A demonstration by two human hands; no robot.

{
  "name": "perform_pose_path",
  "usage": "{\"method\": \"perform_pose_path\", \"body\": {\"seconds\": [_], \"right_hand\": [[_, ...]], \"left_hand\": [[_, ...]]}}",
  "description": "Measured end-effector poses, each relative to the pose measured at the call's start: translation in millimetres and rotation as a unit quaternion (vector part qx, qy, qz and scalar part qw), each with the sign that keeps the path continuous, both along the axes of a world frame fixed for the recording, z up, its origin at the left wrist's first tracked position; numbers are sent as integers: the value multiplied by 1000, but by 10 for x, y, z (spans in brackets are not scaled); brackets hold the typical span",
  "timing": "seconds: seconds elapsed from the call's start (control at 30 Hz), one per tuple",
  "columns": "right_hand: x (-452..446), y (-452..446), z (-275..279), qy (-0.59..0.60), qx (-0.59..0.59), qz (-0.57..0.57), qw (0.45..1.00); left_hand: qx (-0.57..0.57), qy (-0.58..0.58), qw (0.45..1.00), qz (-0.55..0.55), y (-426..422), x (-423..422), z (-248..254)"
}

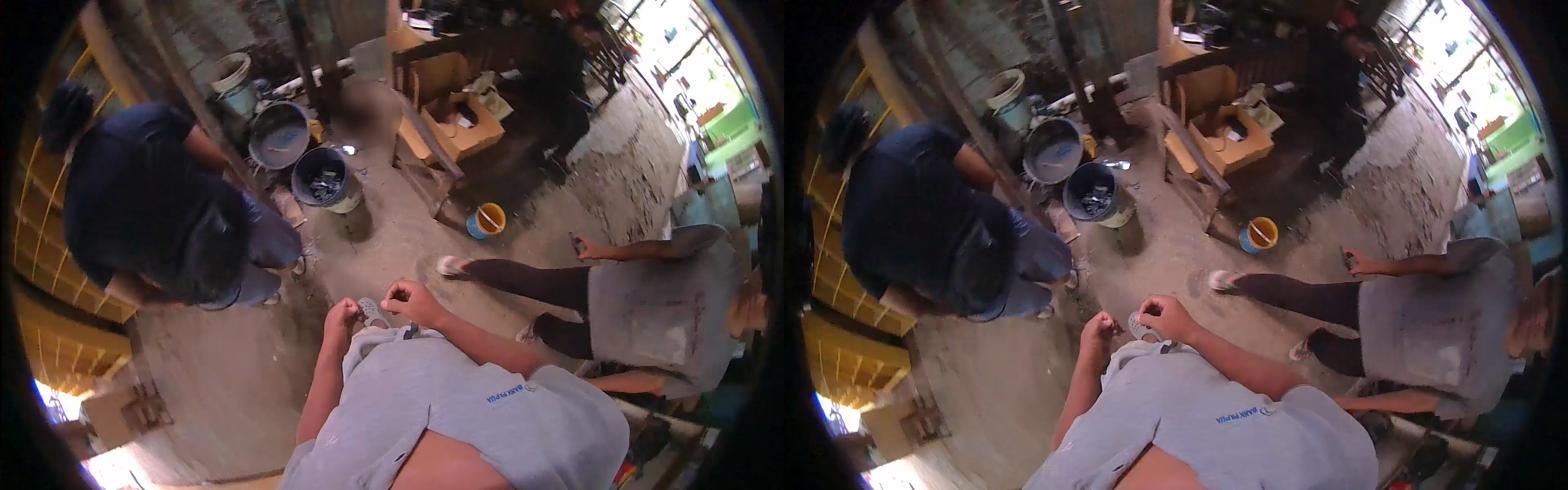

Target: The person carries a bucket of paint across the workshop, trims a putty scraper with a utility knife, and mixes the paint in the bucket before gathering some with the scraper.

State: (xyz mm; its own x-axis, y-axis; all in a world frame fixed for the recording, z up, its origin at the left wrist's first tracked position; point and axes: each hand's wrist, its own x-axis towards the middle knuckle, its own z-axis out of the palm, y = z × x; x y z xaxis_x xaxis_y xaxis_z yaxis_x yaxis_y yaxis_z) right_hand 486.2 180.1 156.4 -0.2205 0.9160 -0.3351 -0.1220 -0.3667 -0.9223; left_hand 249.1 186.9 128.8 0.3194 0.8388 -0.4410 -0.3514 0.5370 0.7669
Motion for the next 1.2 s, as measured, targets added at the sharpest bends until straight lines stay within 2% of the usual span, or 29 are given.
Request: {"method": "perform_pose_path", "body": {"seconds": [0.2, 0.37, 0.47, 0.57, 0.6, 0.7, 0.73, 0.77, 0.8, 0.83, 0.87, 0.9, 0.93, 0.97, 1.03, 1.07, 1.2], "right_hand": [[290, 38, 11, -17, 4, -54, 998], [651, 92, -187, -9, -36, -162, 986], [1091, 110, -297, -32, -56, -224, 973], [1679, 49, -653, -73, -85, -255, 960], [1921, 102, -746, -95, -107, -258, 956], [2741, 380, -1336, -156, -155, -249, 943], [3024, 487, -1648, -176, -168, -240, 940], [3335, 579, -2194, -228, -149, -218, 937], [3678, 610, -2848, -282, -132, -193, 931], [3945, 656, -3285, -334, -117, -168, 920], [4150, 765, -3501, -349, -158, -142, 913], [4381, 853, -3713, -365, -203, -120, 900], [4560, 902, -3958, -496, -164, -27, 852], [4707, 914, -4206, -608, -120, 73, 782], [4966, 907, -4282, -509, -228, -5, 830], [5067, 984, -4321, -455, -276, -47, 845], [5228, 1207, -4575, -488, -263, -27, 832]], "left_hand": [[-24, 23, 997, -67, 305, 326, 30], [-46, 42, 986, -155, 732, 732, -26], [-61, 36, 973, -222, 1027, 1000, -293], [-48, 96, 963, -249, 1221, 1269, -651], [-38, 148, 960, -235, 1218, 1312, -739], [8, 317, 928, -198, 1101, 1282, -1075], [-12, 330, 925, -188, 943, 1107, -1285], [-33, 342, 922, -178, 760, 992, -1455], [-38, 425, 884, -190, 576, 1068, -1318], [-64, 426, 886, -169, 295, 991, -1309], [-182, 436, 870, -143, 4, 897, -1333], [-146, 465, 862, -141, -491, 683, -1539], [-108, 493, 852, -142, -754, 538, -1685], [-143, 459, 867, -131, -646, 658, -1664], [-216, 390, 891, -86, -562, 931, -1476], [-216, 393, 890, -79, -365, 1134, -1468], [-211, 394, 891, -83, 190, 1929, -1424]]}}
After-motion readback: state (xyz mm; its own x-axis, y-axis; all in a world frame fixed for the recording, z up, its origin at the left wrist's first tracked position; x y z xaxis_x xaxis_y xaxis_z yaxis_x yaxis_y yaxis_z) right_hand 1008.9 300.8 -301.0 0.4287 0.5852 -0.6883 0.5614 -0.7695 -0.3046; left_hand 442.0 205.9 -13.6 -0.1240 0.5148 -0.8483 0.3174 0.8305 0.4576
